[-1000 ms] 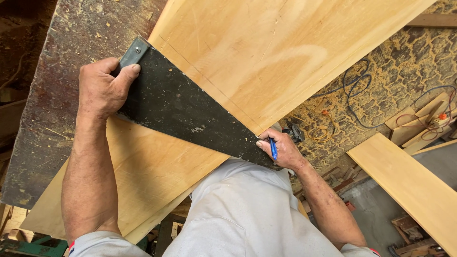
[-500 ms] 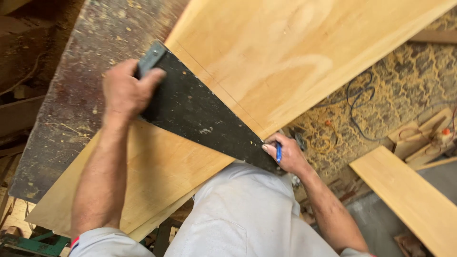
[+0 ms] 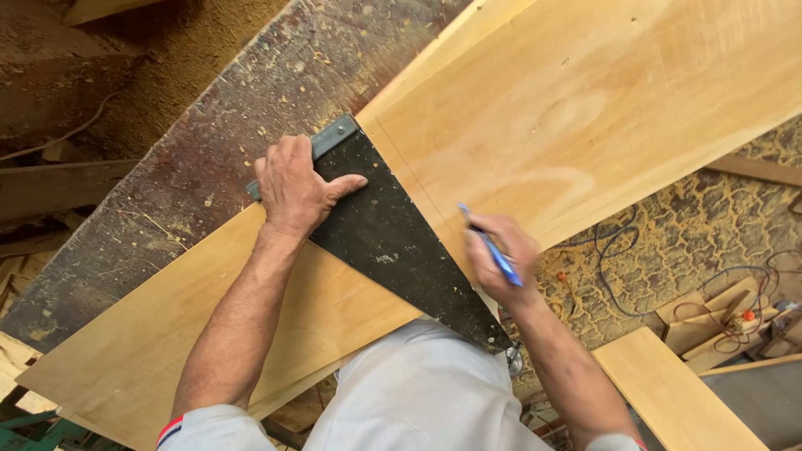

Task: The person marks straight guide lines on plywood boards using a triangular speed square and a blue marker. They reposition the square along the boards, align it against the edges, draw lines, and move between boards on the sawdust-covered workbench.

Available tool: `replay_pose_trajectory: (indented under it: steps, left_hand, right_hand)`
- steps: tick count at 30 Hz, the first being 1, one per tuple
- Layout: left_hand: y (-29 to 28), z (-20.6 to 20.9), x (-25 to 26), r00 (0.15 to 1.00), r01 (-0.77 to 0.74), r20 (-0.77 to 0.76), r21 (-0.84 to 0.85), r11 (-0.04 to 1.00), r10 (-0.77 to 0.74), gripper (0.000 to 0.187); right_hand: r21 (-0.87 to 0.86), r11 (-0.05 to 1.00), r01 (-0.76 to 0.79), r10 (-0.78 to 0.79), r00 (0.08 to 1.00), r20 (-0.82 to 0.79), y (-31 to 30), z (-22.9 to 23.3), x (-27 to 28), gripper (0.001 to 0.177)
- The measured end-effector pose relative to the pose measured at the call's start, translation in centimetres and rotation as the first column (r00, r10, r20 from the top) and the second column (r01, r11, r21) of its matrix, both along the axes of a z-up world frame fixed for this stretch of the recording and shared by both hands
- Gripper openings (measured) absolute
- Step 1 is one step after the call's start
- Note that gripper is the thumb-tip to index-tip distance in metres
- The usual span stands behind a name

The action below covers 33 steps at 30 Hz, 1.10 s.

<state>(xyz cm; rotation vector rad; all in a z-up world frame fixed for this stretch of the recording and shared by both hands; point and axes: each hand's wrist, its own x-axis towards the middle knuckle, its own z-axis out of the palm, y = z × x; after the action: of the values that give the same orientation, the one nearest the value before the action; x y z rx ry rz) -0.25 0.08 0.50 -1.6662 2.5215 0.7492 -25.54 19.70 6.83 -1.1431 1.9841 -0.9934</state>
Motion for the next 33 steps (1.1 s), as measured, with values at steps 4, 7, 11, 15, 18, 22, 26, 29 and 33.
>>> replay_pose_trajectory:
  steps: [4,7,11,15,18,22,26,29,33]
  left_hand:
    - [-0.1,0.4,-0.4,1.0,-0.015,-0.004,0.029,0.999,0.015,0.085]
    - [-0.2,0.2,-0.4,1.0,-0.014,-0.014,0.037,0.999,0.014,0.086]
    - [0.0,-0.2,0.0,0.999,-0.018,-0.04,0.026,1.0,0.019,0.086]
    - [0.0,-0.3,0.1,0.998,-0.014,-0.067,0.008,1.0,0.014,0.086]
    - [-0.3,-0.9,0.5,0.997,0.001,-0.076,-0.014,1.0,-0.002,0.086]
    - [0.7,-1.1,1.0,0.994,0.058,-0.086,-0.031,0.998,-0.061,0.089]
    - [0.5,-0.7,0.9,0.994,0.073,-0.078,-0.007,0.997,-0.073,0.088]
    - [0.3,-0.8,1.0,0.996,0.069,-0.06,0.003,0.998,-0.069,0.089]
    - [0.3,-0.8,1.1,0.998,0.059,-0.029,0.037,0.998,-0.058,0.091]
  right_hand:
    - [-0.135,0.982,-0.134,0.14,0.989,0.037,-6.6,-3.0,3.2,0.018]
    - [-0.192,0.968,-0.163,0.171,0.985,0.025,-10.1,-4.6,4.2,0.017]
    - [-0.174,0.97,-0.172,0.179,0.984,0.024,-12.8,-4.1,4.6,0.017]
    - [-0.134,0.964,-0.231,0.235,0.972,0.016,-14.0,-4.1,4.4,0.016]
    - [-0.118,0.956,-0.267,0.274,0.961,0.042,-15.1,-4.5,3.9,0.015]
    - [-0.104,0.925,-0.367,0.367,0.93,-0.019,-14.5,-3.7,2.9,0.01]
    - [-0.036,0.908,-0.418,0.416,0.908,-0.059,-10.5,-2.7,1.5,0.009]
    - [0.033,0.885,-0.464,0.465,0.881,-0.088,-5.3,-1.7,0.4,0.009]
    - [0.171,0.86,-0.481,0.493,0.869,-0.035,3.1,0.5,-0.7,0.013]
